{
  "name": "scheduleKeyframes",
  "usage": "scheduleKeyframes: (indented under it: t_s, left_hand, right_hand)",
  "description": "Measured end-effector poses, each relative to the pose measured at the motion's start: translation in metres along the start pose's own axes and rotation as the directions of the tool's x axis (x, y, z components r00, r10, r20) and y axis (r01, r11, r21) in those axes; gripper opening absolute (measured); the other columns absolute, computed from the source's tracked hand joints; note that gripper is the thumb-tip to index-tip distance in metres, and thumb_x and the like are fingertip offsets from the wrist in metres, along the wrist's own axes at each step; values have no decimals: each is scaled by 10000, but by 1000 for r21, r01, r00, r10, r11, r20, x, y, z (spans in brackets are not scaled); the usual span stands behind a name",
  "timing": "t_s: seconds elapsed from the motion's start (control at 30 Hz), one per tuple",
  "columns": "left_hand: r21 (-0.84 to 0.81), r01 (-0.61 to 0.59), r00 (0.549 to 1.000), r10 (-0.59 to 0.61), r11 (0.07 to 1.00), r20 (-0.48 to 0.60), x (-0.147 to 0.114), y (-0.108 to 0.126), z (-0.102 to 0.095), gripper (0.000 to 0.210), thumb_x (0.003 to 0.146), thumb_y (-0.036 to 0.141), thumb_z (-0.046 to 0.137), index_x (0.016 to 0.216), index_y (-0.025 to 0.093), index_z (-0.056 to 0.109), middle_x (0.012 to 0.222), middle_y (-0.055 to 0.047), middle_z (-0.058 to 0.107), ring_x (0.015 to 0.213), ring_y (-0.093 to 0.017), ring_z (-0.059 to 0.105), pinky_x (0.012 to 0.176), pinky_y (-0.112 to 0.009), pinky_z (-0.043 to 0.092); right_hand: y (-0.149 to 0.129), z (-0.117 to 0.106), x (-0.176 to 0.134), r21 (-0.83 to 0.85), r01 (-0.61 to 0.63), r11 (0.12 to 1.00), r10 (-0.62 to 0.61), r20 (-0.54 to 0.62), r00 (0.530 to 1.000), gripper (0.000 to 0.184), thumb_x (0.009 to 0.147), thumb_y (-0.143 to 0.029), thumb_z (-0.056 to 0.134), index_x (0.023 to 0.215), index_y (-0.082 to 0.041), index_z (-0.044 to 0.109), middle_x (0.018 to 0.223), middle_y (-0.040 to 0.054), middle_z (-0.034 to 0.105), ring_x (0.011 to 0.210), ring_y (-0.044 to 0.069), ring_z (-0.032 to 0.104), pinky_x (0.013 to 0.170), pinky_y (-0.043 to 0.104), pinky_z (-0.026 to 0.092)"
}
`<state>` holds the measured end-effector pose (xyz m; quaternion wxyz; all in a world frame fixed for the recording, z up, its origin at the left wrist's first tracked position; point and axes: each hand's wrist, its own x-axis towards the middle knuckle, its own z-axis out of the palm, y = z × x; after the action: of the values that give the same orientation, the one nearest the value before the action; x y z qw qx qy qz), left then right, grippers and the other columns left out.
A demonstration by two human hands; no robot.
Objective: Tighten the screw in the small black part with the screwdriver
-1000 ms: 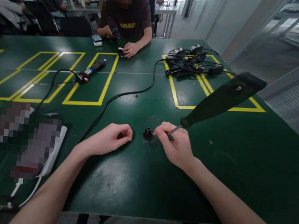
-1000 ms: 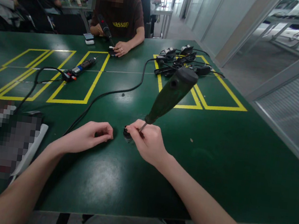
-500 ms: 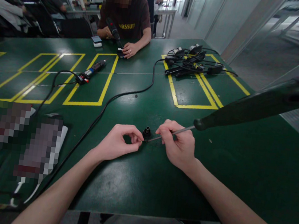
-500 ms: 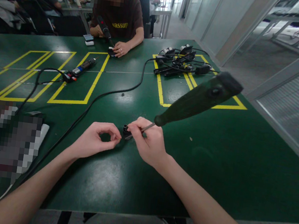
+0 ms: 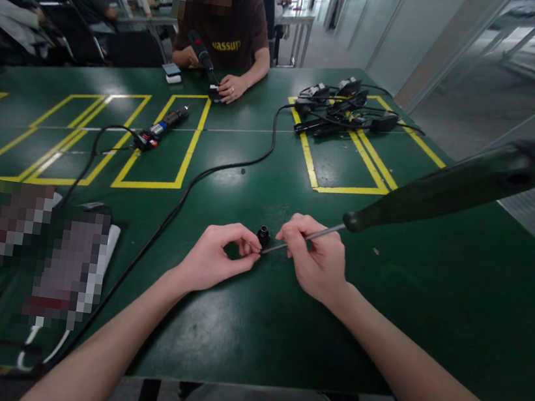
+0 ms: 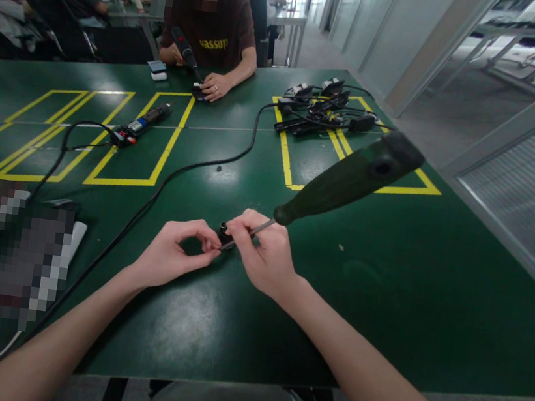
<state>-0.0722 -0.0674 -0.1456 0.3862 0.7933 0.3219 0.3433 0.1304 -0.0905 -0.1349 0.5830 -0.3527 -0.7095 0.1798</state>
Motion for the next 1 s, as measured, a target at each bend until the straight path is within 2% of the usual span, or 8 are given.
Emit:
scheduleKeyframes:
  t_s: [0.27, 0.57, 0.73, 0.87, 1.0]
  left_hand:
    - [51, -16, 1000, 16, 999, -10, 0, 0, -2, 60, 867, 119, 726, 878, 170, 755, 786, -1, 708, 690, -87, 641, 677, -207, 526]
    - [87, -5, 1000, 6, 996, -9, -1, 1, -2, 36, 885, 148, 740, 867, 174, 759, 756, 8, 674, 675, -84, 621, 664, -212, 498]
    - [88, -4, 999, 7, 996, -32, -1, -3, -1, 37, 884, 144, 748, 866, 175, 756, 736, 19, 655, 660, -77, 596, 647, -203, 476]
    - [138, -40, 995, 52, 990, -82, -1, -5, 1, 37, 899, 137, 730, 898, 172, 742, 774, 8, 688, 673, -79, 599, 648, -197, 482]
    - [245, -110, 989, 130, 963, -67, -2, -4, 3, 49, 920, 142, 701, 898, 179, 725, 785, 0, 711, 695, -95, 617, 656, -212, 494]
  right_hand:
    - [1, -2, -1, -18, -36, 999, 36, -3, 999, 282, 1026, -159, 516, 767, -209, 615, 623, -27, 593, 542, 113, 567, 581, 255, 474]
    - [3, -2, -1, -17, -18, 1000, 18, -2, 1000, 267, 1014, -109, 520, 782, -212, 602, 599, -56, 524, 519, 98, 494, 549, 247, 418]
    - [3, -3, 0, -19, -50, 999, 51, 34, 998, 251, 1029, -128, 500, 817, -214, 602, 616, -54, 523, 535, 107, 508, 572, 258, 427]
    - [3, -5, 2, -43, -63, 997, 66, 67, 996, 234, 1040, -146, 487, 845, -213, 600, 660, -45, 555, 541, 102, 518, 580, 255, 435]
    - [1, -6, 3, -75, -51, 996, 58, 96, 994, 242, 1045, -156, 475, 847, -215, 600, 662, -42, 556, 531, 102, 508, 586, 259, 448]
